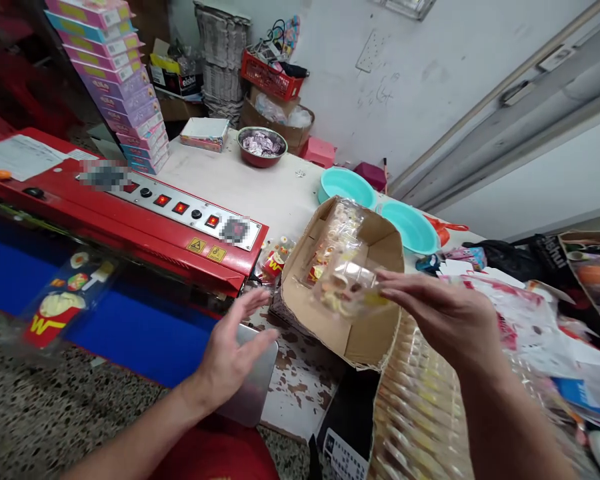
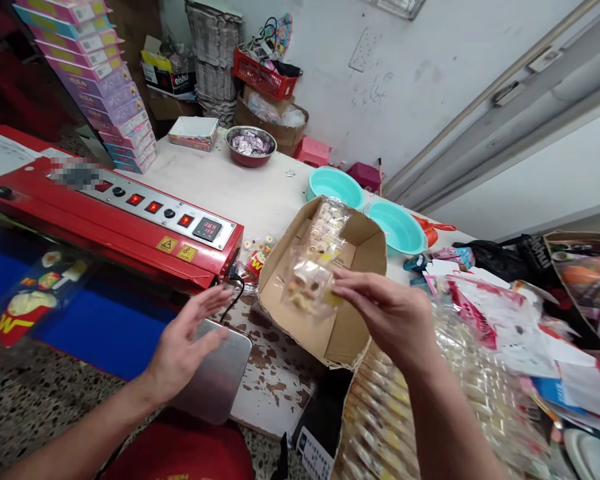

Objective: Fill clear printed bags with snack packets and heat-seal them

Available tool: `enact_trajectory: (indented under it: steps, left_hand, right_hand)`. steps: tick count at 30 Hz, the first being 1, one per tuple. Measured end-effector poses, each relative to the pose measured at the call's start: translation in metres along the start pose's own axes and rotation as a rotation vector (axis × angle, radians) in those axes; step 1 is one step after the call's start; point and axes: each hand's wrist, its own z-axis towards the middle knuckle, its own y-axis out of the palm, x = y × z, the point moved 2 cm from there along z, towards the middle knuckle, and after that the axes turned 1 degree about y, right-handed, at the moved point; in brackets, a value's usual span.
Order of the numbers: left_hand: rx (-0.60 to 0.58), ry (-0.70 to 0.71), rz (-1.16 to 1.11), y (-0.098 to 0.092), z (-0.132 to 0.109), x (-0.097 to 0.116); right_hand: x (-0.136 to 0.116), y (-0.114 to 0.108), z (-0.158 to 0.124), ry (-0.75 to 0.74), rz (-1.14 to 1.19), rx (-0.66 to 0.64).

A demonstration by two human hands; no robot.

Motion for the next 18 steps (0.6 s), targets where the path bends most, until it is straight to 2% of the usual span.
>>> enact_trajectory:
  steps: [3,6,8,11,15,18]
  left_hand:
    - [-0.100,-0.144,-0.322,0.017,0.021,0.020]
    - [-0.041,-0.370,-0.474,0.018,0.027,0.014]
    - [0.063,-0.476,-0.499,0.011,0.022,0.000]
    - [0.221,-0.535,-0.475,-0.003,0.010,-0.028]
    - [0.440,-0.535,-0.427,-0.022,0.008,-0.064]
    - [0.486,-0.631,-0.435,-0.041,0.011,-0.080]
  right_hand:
    - [-0.029,0.021,-0.015,0.084,0.182,-0.171]
    - [-0.024,0.064,-0.029,0.277,0.368,-0.274]
    - [-0.014,0.095,-0.039,0.434,0.464,-0.275]
    - [-0.004,0.138,-0.052,0.631,0.574,-0.268]
    - [0.004,0.189,-0.059,0.784,0.733,-0.220]
    - [0.012,0.223,-0.056,0.844,0.807,-0.170]
